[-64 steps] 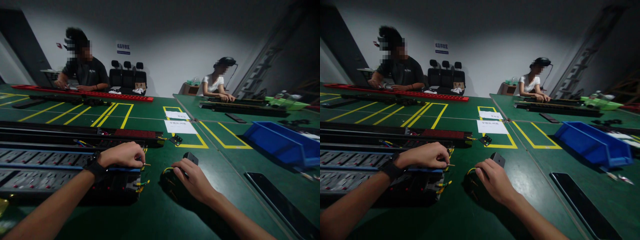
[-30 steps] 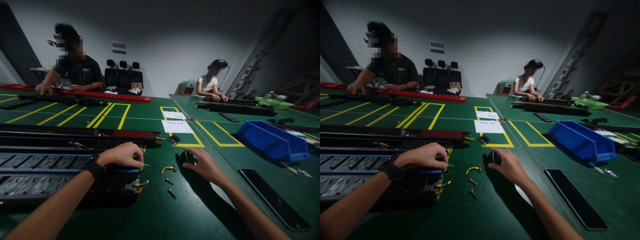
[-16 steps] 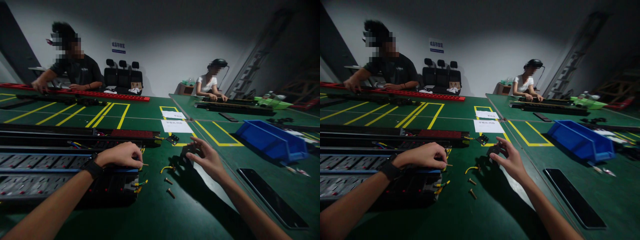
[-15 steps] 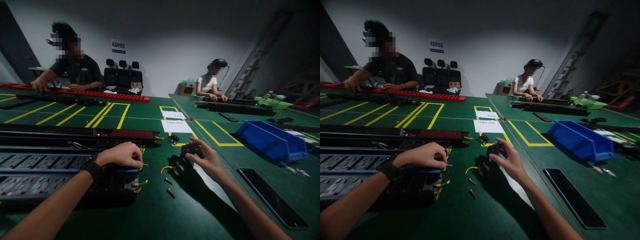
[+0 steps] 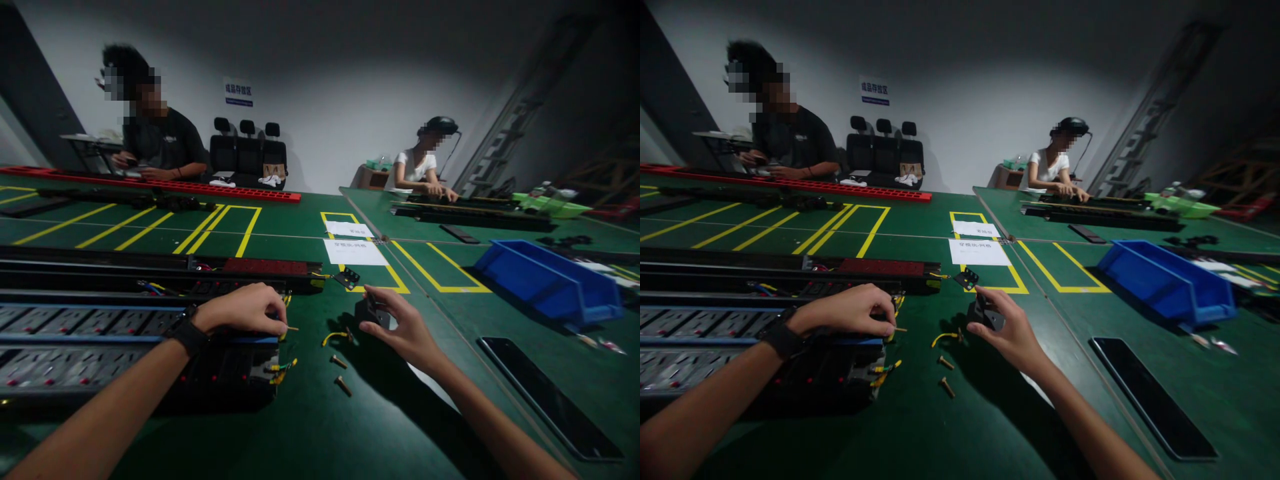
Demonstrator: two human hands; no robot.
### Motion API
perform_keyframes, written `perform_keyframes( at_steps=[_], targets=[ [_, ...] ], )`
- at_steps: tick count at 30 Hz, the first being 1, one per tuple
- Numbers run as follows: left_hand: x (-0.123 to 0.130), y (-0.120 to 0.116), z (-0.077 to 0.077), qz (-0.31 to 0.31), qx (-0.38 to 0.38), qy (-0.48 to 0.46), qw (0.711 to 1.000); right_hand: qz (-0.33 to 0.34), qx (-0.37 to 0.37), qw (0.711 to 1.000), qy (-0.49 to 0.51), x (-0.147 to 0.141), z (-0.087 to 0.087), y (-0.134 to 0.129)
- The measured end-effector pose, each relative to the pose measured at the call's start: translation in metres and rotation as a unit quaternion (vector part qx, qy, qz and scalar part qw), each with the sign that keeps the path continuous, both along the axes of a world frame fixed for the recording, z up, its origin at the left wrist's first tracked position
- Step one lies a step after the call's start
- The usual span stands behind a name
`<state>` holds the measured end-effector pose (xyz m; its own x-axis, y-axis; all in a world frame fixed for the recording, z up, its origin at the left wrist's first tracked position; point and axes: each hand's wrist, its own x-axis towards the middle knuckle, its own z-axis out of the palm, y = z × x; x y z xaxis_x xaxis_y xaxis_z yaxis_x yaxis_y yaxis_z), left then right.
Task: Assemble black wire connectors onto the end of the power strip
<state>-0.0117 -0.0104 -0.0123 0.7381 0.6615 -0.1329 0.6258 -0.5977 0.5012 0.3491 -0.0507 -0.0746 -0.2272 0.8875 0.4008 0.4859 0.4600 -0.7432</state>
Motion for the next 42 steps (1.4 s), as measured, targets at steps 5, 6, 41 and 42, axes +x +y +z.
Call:
perform_keyframes(
  at_steps=[5, 6, 41, 42],
  targets=[
    [0.000, -0.001, 0.001, 0.005, 0.000, 0.004, 1.000, 0.003, 0.011, 0.999, -0.049, -0.006, 0.007, -0.007],
    [0.001, -0.001, 0.001, 0.007, 0.000, 0.004, 1.000, 0.008, 0.011, 0.998, -0.056, -0.007, 0.008, -0.009],
    [0.001, -0.002, 0.001, -0.001, 0.015, -0.012, 1.000, -0.210, -0.036, 0.977, -0.001, 0.065, -0.027, 0.045],
    [0.001, -0.002, 0.001, -0.001, 0.016, -0.013, 1.000, -0.206, -0.033, 0.978, -0.012, 0.067, -0.028, 0.046]
  ],
)
